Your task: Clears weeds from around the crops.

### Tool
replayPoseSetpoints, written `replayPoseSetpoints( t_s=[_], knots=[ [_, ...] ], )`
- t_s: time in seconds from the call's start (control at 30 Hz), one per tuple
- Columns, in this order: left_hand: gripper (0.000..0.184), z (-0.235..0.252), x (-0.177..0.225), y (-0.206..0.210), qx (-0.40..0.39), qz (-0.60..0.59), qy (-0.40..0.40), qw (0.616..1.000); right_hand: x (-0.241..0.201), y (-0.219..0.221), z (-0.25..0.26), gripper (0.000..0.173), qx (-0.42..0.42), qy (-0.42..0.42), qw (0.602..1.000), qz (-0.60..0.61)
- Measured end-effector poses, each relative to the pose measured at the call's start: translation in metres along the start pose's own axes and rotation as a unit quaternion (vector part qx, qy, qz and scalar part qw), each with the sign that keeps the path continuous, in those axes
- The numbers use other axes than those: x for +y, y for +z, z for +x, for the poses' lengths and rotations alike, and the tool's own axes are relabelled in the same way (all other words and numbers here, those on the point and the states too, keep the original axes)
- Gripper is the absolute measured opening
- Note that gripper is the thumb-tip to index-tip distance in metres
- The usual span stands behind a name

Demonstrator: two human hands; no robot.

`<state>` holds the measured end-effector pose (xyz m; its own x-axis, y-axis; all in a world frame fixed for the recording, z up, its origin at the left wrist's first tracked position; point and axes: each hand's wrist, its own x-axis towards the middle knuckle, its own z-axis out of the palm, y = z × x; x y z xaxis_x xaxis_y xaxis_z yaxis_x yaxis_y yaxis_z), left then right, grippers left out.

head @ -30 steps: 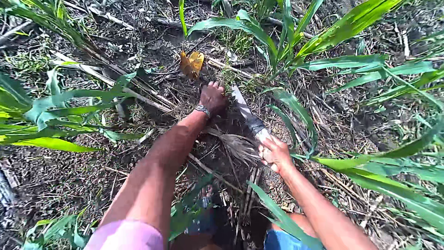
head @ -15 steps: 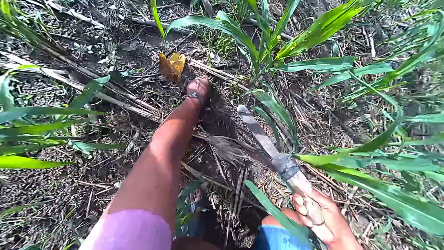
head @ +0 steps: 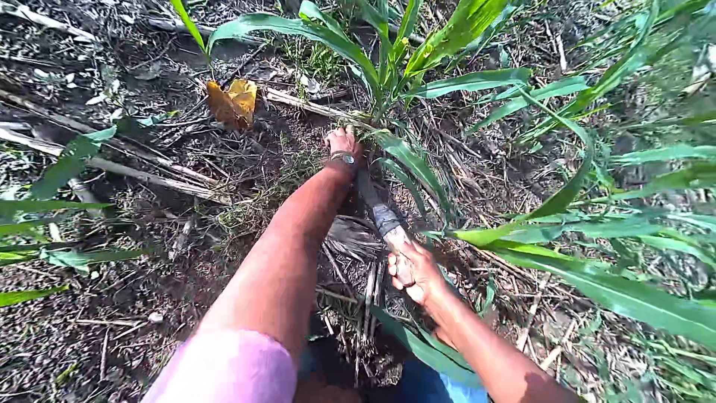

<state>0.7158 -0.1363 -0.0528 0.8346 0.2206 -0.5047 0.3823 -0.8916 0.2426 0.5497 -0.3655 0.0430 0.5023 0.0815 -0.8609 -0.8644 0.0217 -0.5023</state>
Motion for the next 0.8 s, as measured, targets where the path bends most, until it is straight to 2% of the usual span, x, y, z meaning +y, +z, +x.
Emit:
replayPoseSetpoints(
  t_s=[0.07, 0.1, 0.13, 0.17, 0.2, 0.23, 0.27, 0.33, 0.4, 0.47, 0.53, 0.57, 0.67, 0.73, 0.8],
  knots=[
    [0.048, 0.003, 0.004, -0.008, -0.007, -0.035, -0.048, 0.998, -0.004, 0.007, -0.009, 0.036, 0.005, -0.064, 0.995, -0.078],
    [0.051, 0.005, 0.000, -0.014, -0.009, -0.051, -0.058, 0.997, -0.006, 0.006, -0.013, 0.041, 0.010, -0.118, 0.981, -0.155],
    [0.049, 0.005, -0.005, -0.022, -0.011, -0.067, -0.055, 0.996, -0.009, -0.001, -0.017, 0.050, 0.021, -0.184, 0.947, -0.262],
    [0.045, 0.003, -0.012, -0.028, -0.007, -0.078, -0.048, 0.996, -0.014, -0.011, -0.023, 0.060, 0.034, -0.232, 0.896, -0.378],
    [0.040, 0.001, -0.021, -0.032, -0.004, -0.083, -0.037, 0.996, -0.017, -0.025, -0.032, 0.066, 0.039, -0.260, 0.852, -0.453],
    [0.035, -0.003, -0.034, -0.031, 0.006, -0.089, -0.025, 0.996, -0.020, -0.041, -0.041, 0.066, 0.037, -0.278, 0.835, -0.474],
    [0.036, -0.006, -0.049, -0.028, 0.016, -0.094, -0.014, 0.995, -0.021, -0.058, -0.052, 0.062, 0.038, -0.284, 0.846, -0.449],
    [0.037, -0.024, -0.071, -0.012, 0.016, -0.071, 0.018, 0.997, -0.018, -0.092, -0.082, 0.054, 0.039, -0.238, 0.912, -0.331],
    [0.033, -0.059, -0.075, -0.001, -0.048, 0.003, 0.076, 0.996, -0.016, -0.114, -0.118, 0.048, 0.048, -0.156, 0.958, -0.236],
    [0.027, -0.088, -0.068, 0.014, -0.126, 0.050, 0.131, 0.982, -0.018, -0.126, -0.143, 0.036, 0.040, -0.074, 0.984, -0.155],
    [0.025, -0.093, -0.061, 0.028, -0.118, 0.058, 0.178, 0.975, -0.016, -0.129, -0.138, 0.035, 0.037, -0.005, 0.998, -0.043],
    [0.031, -0.088, -0.054, 0.029, -0.097, 0.044, 0.183, 0.977, -0.013, -0.124, -0.125, 0.036, 0.039, 0.015, 0.999, -0.004],
    [0.052, -0.055, -0.024, 0.018, -0.038, 0.029, 0.140, 0.989, -0.013, -0.093, -0.082, 0.031, 0.075, 0.048, 0.996, -0.014],
    [0.049, -0.032, -0.006, 0.001, -0.038, 0.021, 0.067, 0.997, -0.014, -0.080, -0.076, 0.029, 0.083, 0.008, 0.993, -0.078],
    [0.040, -0.016, 0.000, 0.004, -0.035, 0.032, 0.018, 0.999, -0.007, -0.085, -0.088, 0.040, 0.084, -0.069, 0.979, -0.175]
  ],
)
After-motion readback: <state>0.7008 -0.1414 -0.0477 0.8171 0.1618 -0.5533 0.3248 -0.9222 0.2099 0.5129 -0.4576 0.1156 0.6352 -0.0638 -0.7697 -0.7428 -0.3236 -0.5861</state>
